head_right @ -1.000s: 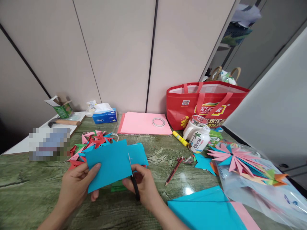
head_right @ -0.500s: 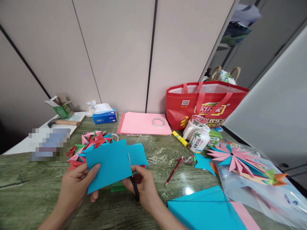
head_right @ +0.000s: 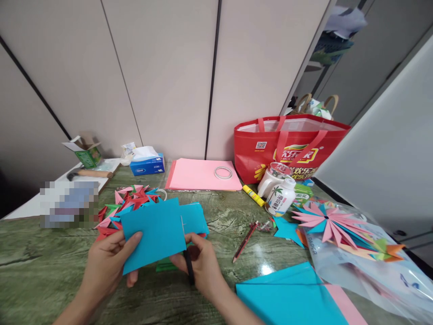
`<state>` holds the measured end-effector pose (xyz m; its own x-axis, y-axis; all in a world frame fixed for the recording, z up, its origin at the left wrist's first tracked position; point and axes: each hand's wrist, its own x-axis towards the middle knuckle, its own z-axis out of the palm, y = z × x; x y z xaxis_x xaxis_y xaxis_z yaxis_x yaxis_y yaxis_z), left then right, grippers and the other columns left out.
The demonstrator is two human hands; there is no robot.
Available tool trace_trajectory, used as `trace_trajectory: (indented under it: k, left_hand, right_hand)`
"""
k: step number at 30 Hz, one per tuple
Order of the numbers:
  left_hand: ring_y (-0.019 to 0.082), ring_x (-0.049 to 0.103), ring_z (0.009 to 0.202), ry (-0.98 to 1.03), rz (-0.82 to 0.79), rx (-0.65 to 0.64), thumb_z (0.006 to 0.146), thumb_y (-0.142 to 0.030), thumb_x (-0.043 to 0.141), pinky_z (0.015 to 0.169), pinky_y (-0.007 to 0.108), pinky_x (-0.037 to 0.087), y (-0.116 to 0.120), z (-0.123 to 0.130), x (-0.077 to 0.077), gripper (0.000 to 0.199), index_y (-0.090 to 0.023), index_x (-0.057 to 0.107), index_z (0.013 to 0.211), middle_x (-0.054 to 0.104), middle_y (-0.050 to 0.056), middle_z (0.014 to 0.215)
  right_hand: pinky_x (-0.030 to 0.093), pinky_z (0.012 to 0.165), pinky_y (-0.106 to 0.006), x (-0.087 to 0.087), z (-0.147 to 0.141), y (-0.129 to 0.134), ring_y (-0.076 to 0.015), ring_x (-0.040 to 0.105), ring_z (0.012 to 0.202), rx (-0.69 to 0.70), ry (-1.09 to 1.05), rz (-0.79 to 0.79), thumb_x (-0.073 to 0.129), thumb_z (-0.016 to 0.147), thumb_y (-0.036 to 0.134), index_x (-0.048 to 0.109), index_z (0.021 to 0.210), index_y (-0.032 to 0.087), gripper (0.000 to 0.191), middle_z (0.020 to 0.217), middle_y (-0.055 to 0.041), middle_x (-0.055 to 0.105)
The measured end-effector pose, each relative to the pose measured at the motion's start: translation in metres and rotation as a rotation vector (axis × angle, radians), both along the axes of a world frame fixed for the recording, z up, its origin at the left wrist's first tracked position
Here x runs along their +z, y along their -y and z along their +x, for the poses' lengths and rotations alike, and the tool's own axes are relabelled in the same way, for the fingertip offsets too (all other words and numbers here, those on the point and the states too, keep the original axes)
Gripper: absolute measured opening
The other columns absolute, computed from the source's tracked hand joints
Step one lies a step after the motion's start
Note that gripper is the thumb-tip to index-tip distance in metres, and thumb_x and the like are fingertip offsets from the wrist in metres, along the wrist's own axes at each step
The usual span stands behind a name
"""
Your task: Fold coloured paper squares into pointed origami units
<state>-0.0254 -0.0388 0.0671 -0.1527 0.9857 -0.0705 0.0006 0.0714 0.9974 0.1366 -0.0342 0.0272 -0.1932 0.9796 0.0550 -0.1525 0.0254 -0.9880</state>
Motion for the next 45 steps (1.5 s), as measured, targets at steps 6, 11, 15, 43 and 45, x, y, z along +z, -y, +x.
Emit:
trace_trajectory:
  k: [6,11,15,43,45]
  left_hand:
    - [0.010,0.042,0.016,-0.025,-0.009,-0.017,0.069,-0.031,0.057,0.018,0.015,0.031,0.0009,0.0003,0.0010,0.024,-0.018,0.045,0.053,0.048,-0.006,0.022]
    - [0.011,0.042,0.016,-0.026,-0.002,-0.026,0.068,-0.033,0.058,0.018,0.016,0.031,0.0001,-0.0015,-0.0003,0.024,-0.017,0.047,0.053,0.048,-0.005,0.022]
    - [0.010,0.042,0.016,-0.029,-0.003,-0.029,0.068,-0.034,0.057,0.019,0.016,0.032,-0.0001,-0.0019,0.0002,0.024,-0.017,0.048,0.054,0.048,-0.005,0.022]
    - [0.011,0.043,0.016,0.017,-0.052,-0.042,0.066,-0.034,0.059,0.016,0.015,0.032,-0.0009,-0.0008,-0.0012,0.021,-0.016,0.051,0.061,0.045,-0.008,0.025]
    - [0.011,0.043,0.016,0.010,-0.052,-0.037,0.066,-0.034,0.059,0.017,0.015,0.032,-0.0002,0.0001,-0.0001,0.021,-0.016,0.051,0.061,0.045,-0.008,0.025]
  right_hand:
    - [0.035,0.051,-0.019,-0.0003,0.0021,-0.0015,-0.0102,0.041,0.056,0.050,-0.020,0.019,0.074,0.054,0.034,0.052,0.072,0.016,0.032,0.061,0.0024,0.050]
    - [0.035,0.052,-0.019,0.0012,0.0024,-0.0019,-0.0104,0.042,0.055,0.050,-0.009,0.002,0.074,0.053,0.031,0.052,0.069,0.016,0.031,0.060,0.0030,0.049]
    - [0.037,0.056,-0.020,0.0019,0.0024,-0.0022,-0.0116,0.045,0.059,0.049,-0.046,0.008,0.074,0.054,0.029,0.051,0.069,0.017,0.030,0.062,0.0017,0.050]
    - [0.037,0.051,-0.019,-0.0013,-0.0013,-0.0026,-0.0107,0.039,0.055,-0.027,-0.095,-0.010,0.075,0.048,0.037,0.048,0.060,0.018,0.036,0.056,0.0033,0.043]
    - [0.036,0.051,-0.020,0.0000,-0.0018,-0.0021,-0.0108,0.039,0.055,-0.045,-0.100,-0.023,0.074,0.049,0.038,0.047,0.059,0.018,0.035,0.055,0.0033,0.042]
